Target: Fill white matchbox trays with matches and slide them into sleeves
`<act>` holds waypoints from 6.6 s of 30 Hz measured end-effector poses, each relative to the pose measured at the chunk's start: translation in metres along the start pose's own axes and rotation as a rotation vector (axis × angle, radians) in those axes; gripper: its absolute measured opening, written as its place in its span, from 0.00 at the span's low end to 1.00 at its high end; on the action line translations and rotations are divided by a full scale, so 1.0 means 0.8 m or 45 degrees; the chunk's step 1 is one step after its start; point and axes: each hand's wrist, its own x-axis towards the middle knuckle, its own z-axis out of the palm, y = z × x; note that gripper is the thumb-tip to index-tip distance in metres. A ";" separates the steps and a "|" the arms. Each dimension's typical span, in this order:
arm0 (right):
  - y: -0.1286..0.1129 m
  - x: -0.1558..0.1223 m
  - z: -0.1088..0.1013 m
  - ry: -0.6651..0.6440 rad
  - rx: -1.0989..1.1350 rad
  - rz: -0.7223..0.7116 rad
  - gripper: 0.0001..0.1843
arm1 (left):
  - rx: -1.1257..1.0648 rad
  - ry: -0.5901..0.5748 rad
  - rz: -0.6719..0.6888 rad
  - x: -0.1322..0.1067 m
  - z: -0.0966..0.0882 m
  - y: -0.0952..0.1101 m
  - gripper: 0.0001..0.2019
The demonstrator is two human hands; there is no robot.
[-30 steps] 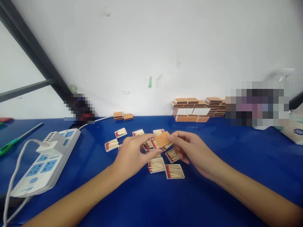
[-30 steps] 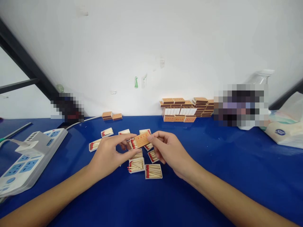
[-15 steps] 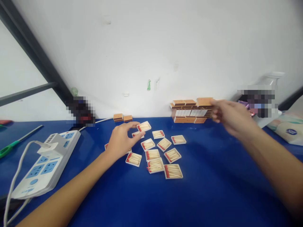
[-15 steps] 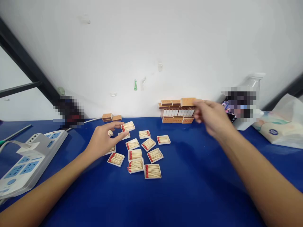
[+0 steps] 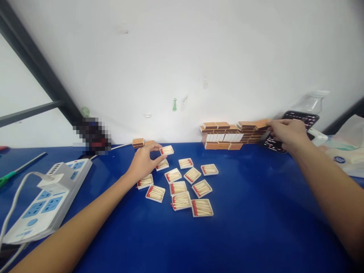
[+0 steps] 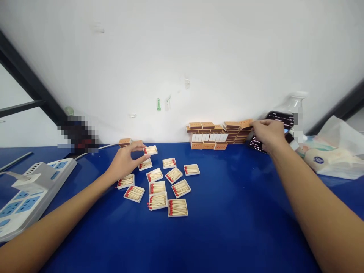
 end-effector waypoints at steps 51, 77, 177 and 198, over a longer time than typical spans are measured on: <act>-0.024 -0.080 0.013 -0.078 -0.271 -0.704 0.07 | 0.576 0.038 -0.094 0.026 -0.062 -0.112 0.15; -0.179 -0.287 0.018 -1.425 0.998 0.230 0.22 | -0.287 0.094 0.319 -0.045 -0.006 0.088 0.18; -0.182 -0.278 -0.008 -1.567 0.709 0.131 0.25 | -0.225 0.152 0.320 -0.064 0.007 0.089 0.26; -0.169 -0.275 0.005 -1.278 0.765 0.372 0.26 | -0.195 0.269 0.400 -0.069 0.017 0.098 0.22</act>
